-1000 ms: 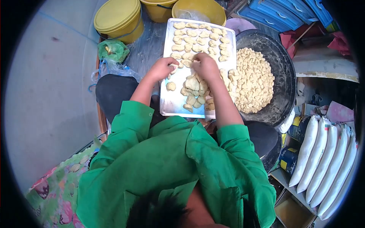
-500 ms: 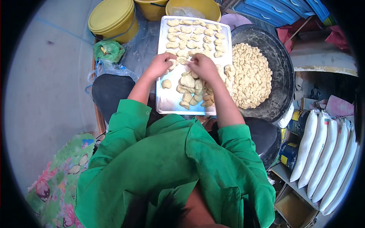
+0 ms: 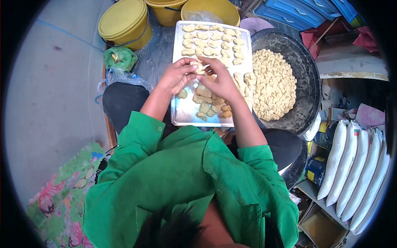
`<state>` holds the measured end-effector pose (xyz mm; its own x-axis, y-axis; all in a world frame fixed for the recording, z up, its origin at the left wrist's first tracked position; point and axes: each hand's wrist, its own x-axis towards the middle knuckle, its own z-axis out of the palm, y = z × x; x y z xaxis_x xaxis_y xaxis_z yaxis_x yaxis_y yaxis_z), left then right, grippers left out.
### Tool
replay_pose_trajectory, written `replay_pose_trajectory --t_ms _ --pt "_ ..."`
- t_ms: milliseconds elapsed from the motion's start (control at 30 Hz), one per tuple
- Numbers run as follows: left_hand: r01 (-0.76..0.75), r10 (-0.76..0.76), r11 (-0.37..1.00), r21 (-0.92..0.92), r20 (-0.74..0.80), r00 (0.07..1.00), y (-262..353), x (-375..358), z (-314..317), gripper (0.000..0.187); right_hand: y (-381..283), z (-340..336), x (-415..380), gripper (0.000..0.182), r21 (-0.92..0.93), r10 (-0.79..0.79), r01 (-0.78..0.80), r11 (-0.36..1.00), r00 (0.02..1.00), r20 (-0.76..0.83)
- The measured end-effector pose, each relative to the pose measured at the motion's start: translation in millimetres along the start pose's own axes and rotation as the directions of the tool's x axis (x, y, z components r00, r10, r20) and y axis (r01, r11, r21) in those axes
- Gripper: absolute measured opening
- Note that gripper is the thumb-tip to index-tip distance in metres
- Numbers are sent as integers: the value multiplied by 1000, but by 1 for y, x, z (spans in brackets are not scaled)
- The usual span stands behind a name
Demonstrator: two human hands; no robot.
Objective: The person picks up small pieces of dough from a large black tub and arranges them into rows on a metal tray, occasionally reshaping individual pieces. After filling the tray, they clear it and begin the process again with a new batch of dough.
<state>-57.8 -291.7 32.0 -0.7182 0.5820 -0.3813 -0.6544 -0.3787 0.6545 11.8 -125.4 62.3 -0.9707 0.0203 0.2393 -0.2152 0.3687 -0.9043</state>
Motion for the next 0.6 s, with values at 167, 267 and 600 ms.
replay_pose_trajectory --t_ms 167,267,600 --pt "14 -15 994 107 8 1000 -17 -19 10 18 6 13 -23 25 -102 147 -148 984 989 -22" --pt "49 -46 987 153 -23 999 -31 -28 4 20 30 17 -47 21 310 418 -405 860 908 26" --pt "57 -75 880 471 20 997 -32 -21 0 21 45 -27 -18 13 518 519 -413 749 852 -73"
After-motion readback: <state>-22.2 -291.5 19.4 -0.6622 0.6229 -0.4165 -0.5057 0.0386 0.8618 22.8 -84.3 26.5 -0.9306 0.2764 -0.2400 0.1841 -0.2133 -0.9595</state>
